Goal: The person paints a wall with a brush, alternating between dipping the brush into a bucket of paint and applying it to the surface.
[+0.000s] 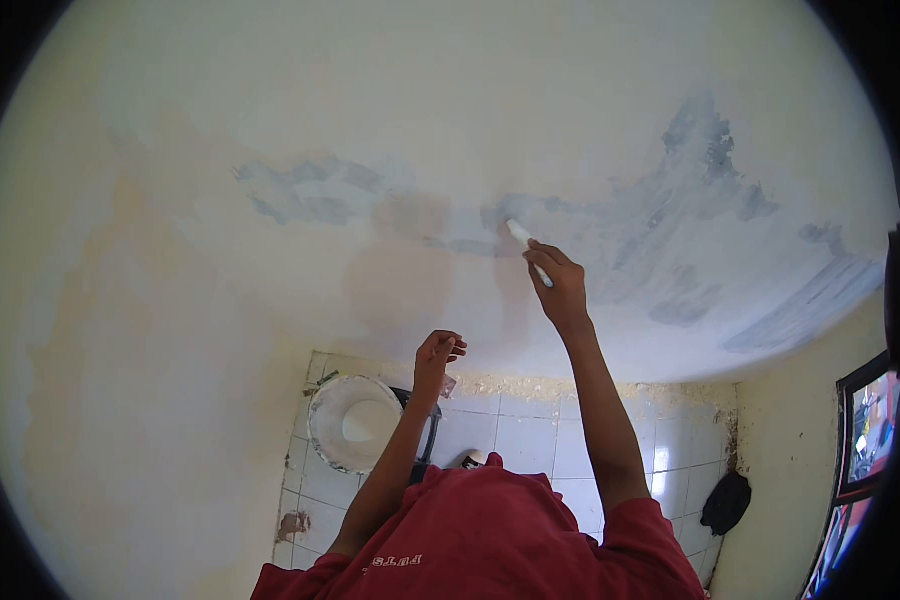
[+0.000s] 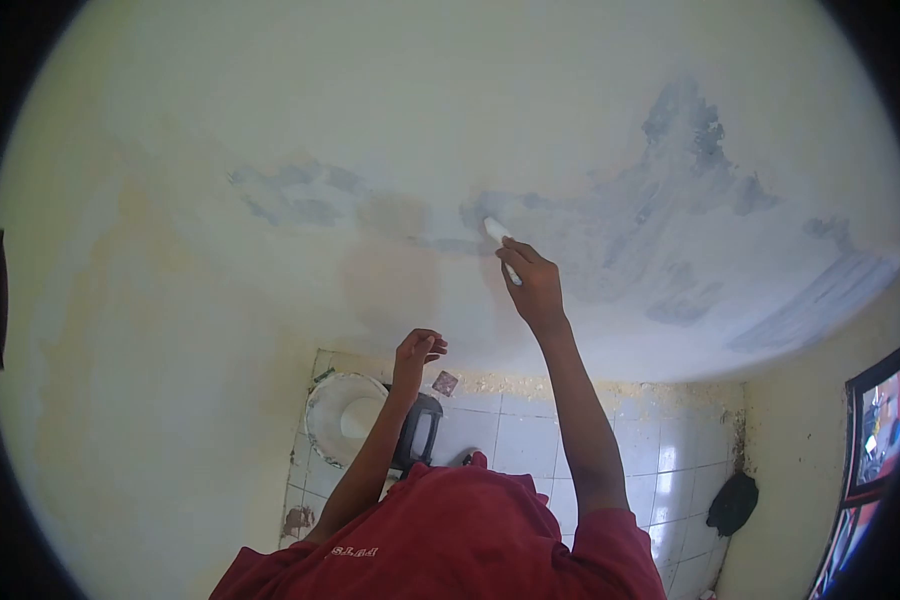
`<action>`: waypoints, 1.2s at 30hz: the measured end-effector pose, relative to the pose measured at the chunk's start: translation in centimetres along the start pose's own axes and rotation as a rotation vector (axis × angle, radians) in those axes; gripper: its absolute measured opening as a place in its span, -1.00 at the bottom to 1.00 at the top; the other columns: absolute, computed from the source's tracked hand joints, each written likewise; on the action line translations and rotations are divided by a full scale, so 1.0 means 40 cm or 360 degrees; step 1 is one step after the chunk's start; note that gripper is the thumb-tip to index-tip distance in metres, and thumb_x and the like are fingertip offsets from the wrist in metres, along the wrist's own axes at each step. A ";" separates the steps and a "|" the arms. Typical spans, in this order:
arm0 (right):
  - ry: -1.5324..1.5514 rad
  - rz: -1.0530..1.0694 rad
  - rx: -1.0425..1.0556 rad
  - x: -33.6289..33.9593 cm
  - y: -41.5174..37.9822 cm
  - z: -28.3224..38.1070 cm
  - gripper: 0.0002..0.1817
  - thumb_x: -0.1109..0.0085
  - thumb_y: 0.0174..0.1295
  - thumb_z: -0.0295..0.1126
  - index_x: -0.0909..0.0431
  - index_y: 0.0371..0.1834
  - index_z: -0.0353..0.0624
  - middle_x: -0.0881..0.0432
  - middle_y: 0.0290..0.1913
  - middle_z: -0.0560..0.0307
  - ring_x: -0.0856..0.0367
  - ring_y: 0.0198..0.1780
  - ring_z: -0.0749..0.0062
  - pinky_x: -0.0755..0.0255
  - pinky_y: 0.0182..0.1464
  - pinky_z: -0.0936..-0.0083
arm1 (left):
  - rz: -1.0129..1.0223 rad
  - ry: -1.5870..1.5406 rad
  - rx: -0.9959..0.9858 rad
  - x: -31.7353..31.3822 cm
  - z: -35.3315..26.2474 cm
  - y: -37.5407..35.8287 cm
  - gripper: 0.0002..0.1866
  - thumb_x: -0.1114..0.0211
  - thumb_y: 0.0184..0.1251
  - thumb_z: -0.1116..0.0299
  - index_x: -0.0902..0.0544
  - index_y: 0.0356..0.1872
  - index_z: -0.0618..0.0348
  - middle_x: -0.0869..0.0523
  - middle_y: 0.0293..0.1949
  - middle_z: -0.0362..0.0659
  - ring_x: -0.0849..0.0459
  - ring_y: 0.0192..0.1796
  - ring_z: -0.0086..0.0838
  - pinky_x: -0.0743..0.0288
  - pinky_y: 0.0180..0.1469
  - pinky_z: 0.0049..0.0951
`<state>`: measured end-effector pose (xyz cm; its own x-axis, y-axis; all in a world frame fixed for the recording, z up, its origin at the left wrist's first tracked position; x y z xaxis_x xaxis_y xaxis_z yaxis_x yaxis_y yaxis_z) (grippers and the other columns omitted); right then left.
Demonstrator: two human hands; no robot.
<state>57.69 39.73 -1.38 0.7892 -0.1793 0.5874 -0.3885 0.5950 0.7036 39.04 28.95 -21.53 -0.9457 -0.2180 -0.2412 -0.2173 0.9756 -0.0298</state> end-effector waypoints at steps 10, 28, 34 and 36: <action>0.0035 0.0221 -0.0033 -0.076 -0.006 0.000 -0.78 -0.31 0.14 -0.60 -0.68 -0.14 -0.14 -0.71 0.03 -0.05 -0.74 -0.03 0.04 -0.67 -0.08 0.30 | 0.0045 0.0002 -0.0013 -0.018 -0.019 0.009 -0.83 -0.11 0.55 0.31 -0.61 -0.08 0.14 -0.76 -0.19 -0.17 -0.73 -0.12 -0.48 -0.56 0.03 -0.41; 0.0312 -0.0877 -0.0293 0.221 -0.052 -0.023 -0.86 -0.32 0.15 -0.72 -0.70 -0.24 -0.35 -0.77 -0.12 -0.12 -0.78 -0.04 0.23 -0.62 0.01 0.40 | -0.0047 -0.0072 0.0003 -0.019 -0.043 0.018 -0.83 -0.11 0.55 0.33 -0.62 -0.07 0.14 -0.75 -0.21 -0.15 -0.74 -0.12 -0.46 -0.56 0.04 -0.38; 0.0518 -0.0548 -0.0431 0.150 -0.031 -0.049 -0.85 -0.31 0.17 -0.71 -0.69 -0.20 -0.36 -0.78 -0.11 -0.11 -0.77 -0.04 0.29 -0.59 0.04 0.43 | 0.0003 -0.0091 -0.0025 -0.041 -0.033 0.025 -0.82 -0.11 0.55 0.33 -0.62 -0.08 0.16 -0.75 -0.21 -0.14 -0.74 -0.11 -0.43 -0.57 0.03 -0.38; 0.0451 -0.0699 -0.0395 0.174 -0.049 -0.076 -0.85 -0.31 0.17 -0.71 -0.69 -0.20 -0.36 -0.78 -0.11 -0.12 -0.78 -0.05 0.28 -0.60 0.03 0.43 | 0.0048 -0.0079 -0.0025 -0.058 -0.047 0.026 -0.83 -0.10 0.55 0.34 -0.62 -0.08 0.16 -0.75 -0.21 -0.13 -0.74 -0.11 -0.42 -0.57 0.04 -0.37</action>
<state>65.40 39.70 0.11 0.9612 -0.2542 0.1075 0.1003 0.6844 0.7221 40.54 30.43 -19.20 -0.9388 -0.1867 -0.2894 -0.1930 0.9812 -0.0069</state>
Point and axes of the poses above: each hand's wrist, its own y-axis towards the middle knuckle, its own x-axis out of the back of the hand, z = x × y, the point moved 8 cm from there along y, towards the middle knuckle
